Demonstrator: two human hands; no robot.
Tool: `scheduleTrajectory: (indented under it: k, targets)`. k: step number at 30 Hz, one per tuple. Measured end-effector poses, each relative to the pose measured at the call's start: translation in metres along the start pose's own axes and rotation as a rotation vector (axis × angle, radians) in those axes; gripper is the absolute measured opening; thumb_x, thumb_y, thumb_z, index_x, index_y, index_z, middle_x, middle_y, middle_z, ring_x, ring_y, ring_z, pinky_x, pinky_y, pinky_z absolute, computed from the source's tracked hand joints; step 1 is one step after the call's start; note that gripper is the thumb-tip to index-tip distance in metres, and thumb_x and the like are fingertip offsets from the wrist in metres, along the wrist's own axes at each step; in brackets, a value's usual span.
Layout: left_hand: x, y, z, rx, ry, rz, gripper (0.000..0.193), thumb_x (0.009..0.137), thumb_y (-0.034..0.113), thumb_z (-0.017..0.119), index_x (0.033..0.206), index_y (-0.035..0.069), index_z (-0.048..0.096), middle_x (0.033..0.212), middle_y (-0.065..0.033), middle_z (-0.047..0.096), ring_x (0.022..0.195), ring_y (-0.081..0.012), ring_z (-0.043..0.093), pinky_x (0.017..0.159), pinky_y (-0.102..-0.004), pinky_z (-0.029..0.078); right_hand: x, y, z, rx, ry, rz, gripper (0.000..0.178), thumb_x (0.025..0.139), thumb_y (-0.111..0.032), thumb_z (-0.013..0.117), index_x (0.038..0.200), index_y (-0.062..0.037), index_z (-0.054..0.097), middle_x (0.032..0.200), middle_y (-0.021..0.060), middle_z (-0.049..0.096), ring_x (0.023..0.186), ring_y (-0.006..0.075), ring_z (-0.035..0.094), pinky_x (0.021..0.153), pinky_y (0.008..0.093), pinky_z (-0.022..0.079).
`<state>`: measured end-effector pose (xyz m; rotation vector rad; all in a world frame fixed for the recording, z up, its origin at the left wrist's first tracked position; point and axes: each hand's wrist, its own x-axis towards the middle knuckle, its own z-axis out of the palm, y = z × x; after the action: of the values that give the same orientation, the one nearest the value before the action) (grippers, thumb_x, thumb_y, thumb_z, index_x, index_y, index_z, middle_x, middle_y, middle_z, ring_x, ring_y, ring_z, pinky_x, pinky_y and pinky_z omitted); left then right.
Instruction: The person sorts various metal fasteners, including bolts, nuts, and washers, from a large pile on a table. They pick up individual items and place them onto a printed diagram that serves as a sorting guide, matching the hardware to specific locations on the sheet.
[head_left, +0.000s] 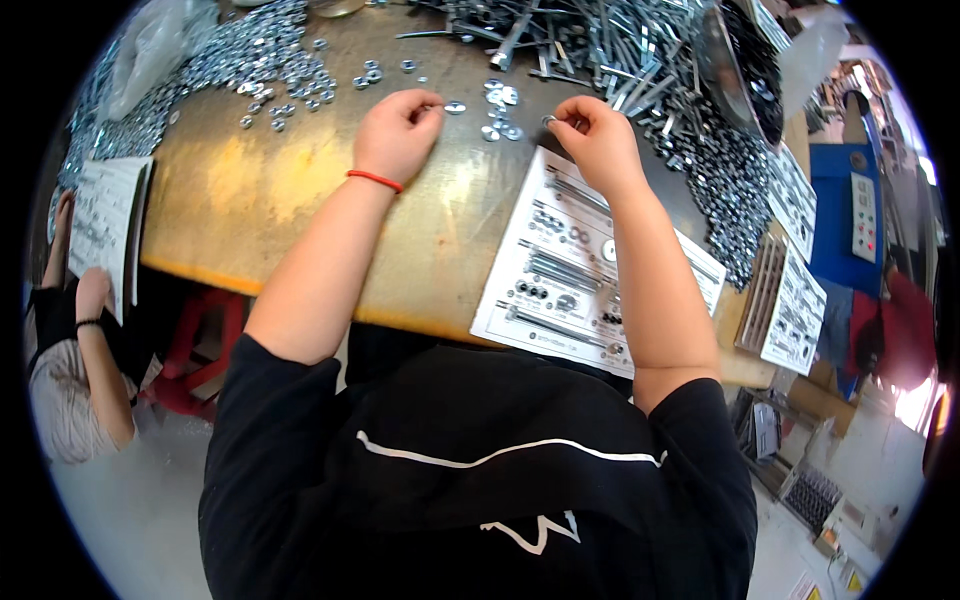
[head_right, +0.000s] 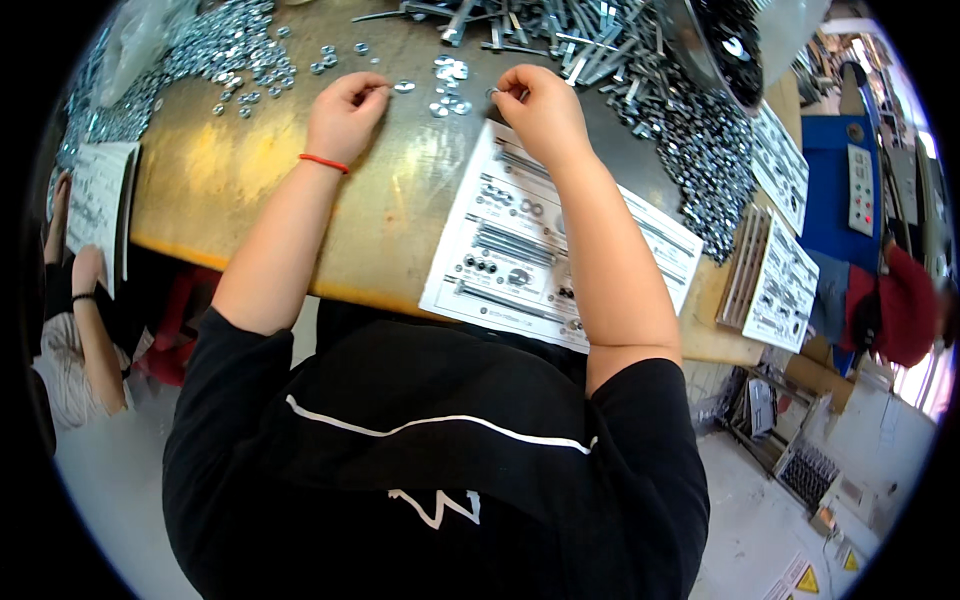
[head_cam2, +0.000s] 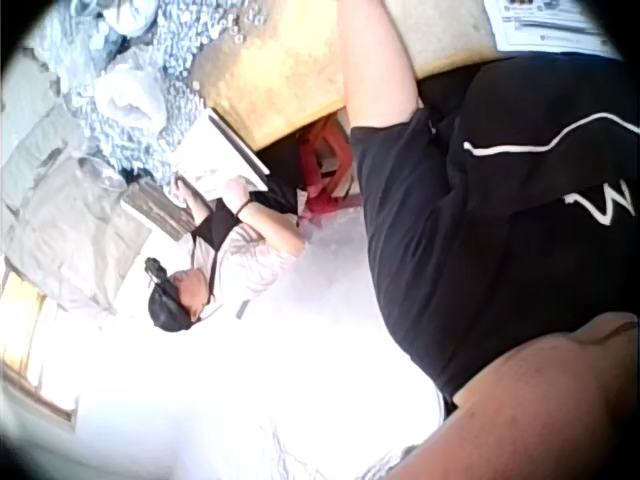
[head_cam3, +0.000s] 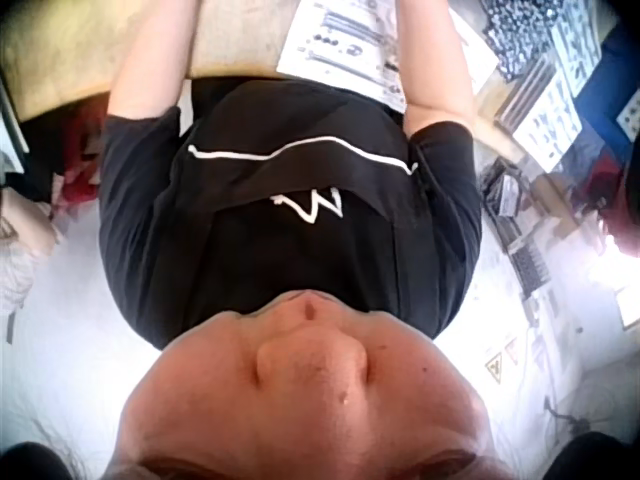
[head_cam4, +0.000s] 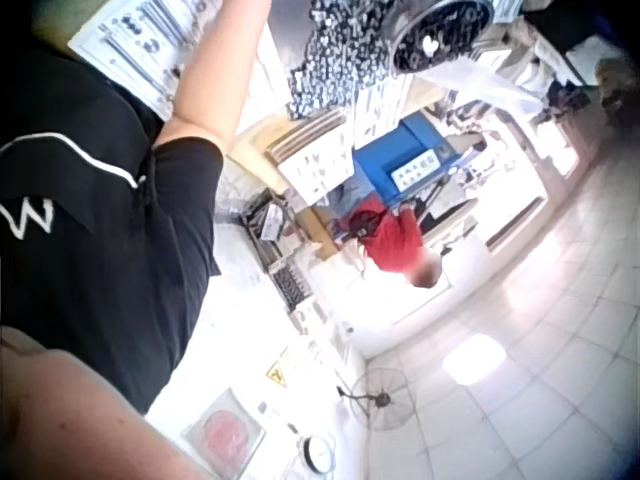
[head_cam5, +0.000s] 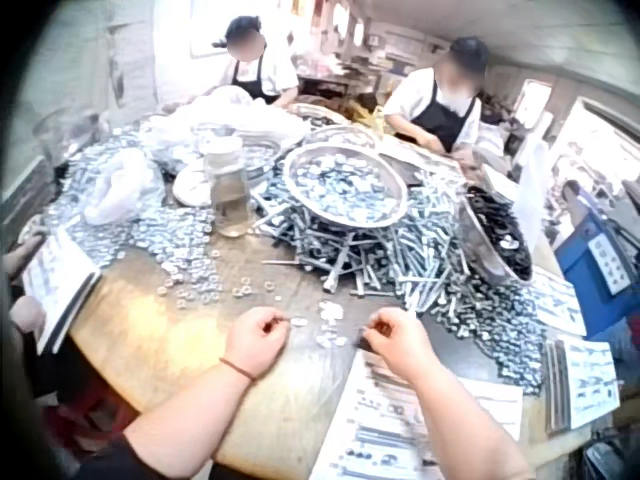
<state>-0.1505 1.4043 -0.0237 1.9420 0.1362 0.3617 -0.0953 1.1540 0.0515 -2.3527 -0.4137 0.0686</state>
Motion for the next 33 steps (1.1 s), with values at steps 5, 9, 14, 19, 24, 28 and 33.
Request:
scheduleTrajectory:
  k: [5, 9, 14, 19, 24, 28, 33]
  targets:
    - [0.003, -0.01, 0.001, -0.072, -0.015, 0.013, 0.017, 0.086, 0.017, 0.067, 0.095, 0.003, 0.072, 0.079, -0.0033, 0.067, 0.071, -0.0104, 0.06, 0.067, -0.0255, 0.049, -0.078, 0.035, -0.067, 0.155, 0.155, 0.194, 0.012, 0.081, -0.006, 0.072, 0.09, -0.0004, 0.067, 0.073, -0.0006, 0.06, 0.064, 0.0066, 0.051, 0.059, 0.0228, 0.044]
    - [0.007, -0.024, 0.0, -0.119, -0.022, 0.04, 0.015, 0.088, 0.014, 0.067, 0.096, 0.002, 0.071, 0.079, -0.0003, 0.066, 0.071, -0.0071, 0.058, 0.067, -0.0228, 0.048, -0.147, 0.087, -0.112, 0.103, 0.327, 0.322, 0.01, 0.08, -0.005, 0.072, 0.088, -0.0007, 0.067, 0.073, -0.0009, 0.06, 0.063, 0.0064, 0.05, 0.058, 0.0232, 0.042]
    - [0.008, -0.024, -0.001, -0.067, -0.049, 0.007, 0.015, 0.089, 0.012, 0.066, 0.099, 0.001, 0.07, 0.081, 0.0014, 0.066, 0.073, -0.0054, 0.057, 0.068, -0.0214, 0.047, -0.199, 0.122, -0.141, -0.293, 0.4, 0.43, 0.009, 0.076, -0.007, 0.07, 0.083, -0.004, 0.067, 0.071, 0.0038, 0.059, 0.064, 0.0159, 0.056, 0.059, 0.0305, 0.045]
    - [0.01, -0.03, 0.0, -0.001, -0.042, 0.04, 0.016, 0.09, 0.013, 0.066, 0.101, 0.002, 0.069, 0.081, 0.0017, 0.066, 0.073, -0.0055, 0.057, 0.068, -0.0212, 0.047, -0.21, 0.134, -0.14, -0.512, 0.39, 0.328, 0.011, 0.075, -0.012, 0.071, 0.083, -0.0068, 0.067, 0.075, 0.0075, 0.062, 0.074, 0.0258, 0.062, 0.065, 0.0379, 0.049]
    - [0.008, -0.02, 0.0, 0.116, -0.031, 0.051, 0.017, 0.091, 0.016, 0.065, 0.101, 0.002, 0.07, 0.081, 0.001, 0.066, 0.072, -0.0062, 0.057, 0.068, -0.0223, 0.047, -0.222, 0.142, -0.162, -0.231, 0.227, 0.392, 0.019, 0.072, -0.011, 0.077, 0.09, -0.0046, 0.071, 0.081, 0.0075, 0.066, 0.075, 0.021, 0.062, 0.069, 0.0333, 0.05]
    - [0.01, -0.019, 0.001, 0.153, -0.027, 0.054, 0.018, 0.091, 0.017, 0.065, 0.1, 0.003, 0.07, 0.081, -0.0004, 0.067, 0.072, -0.0075, 0.058, 0.068, -0.0237, 0.048, -0.225, 0.15, -0.172, -0.224, 0.241, 0.374, 0.013, 0.075, -0.01, 0.074, 0.087, -0.0048, 0.073, 0.082, 0.0089, 0.066, 0.075, 0.0218, 0.063, 0.07, 0.0334, 0.05]
    - [0.01, -0.021, -0.001, 0.253, -0.032, 0.063, 0.018, 0.09, 0.018, 0.064, 0.1, 0.004, 0.07, 0.08, -0.0023, 0.068, 0.072, -0.0095, 0.061, 0.068, -0.0251, 0.049, -0.22, 0.145, -0.164, -0.19, 0.164, 0.315, 0.013, 0.079, -0.012, 0.071, 0.091, -0.0079, 0.075, 0.087, 0.009, 0.066, 0.074, 0.0225, 0.063, 0.07, 0.0333, 0.05]
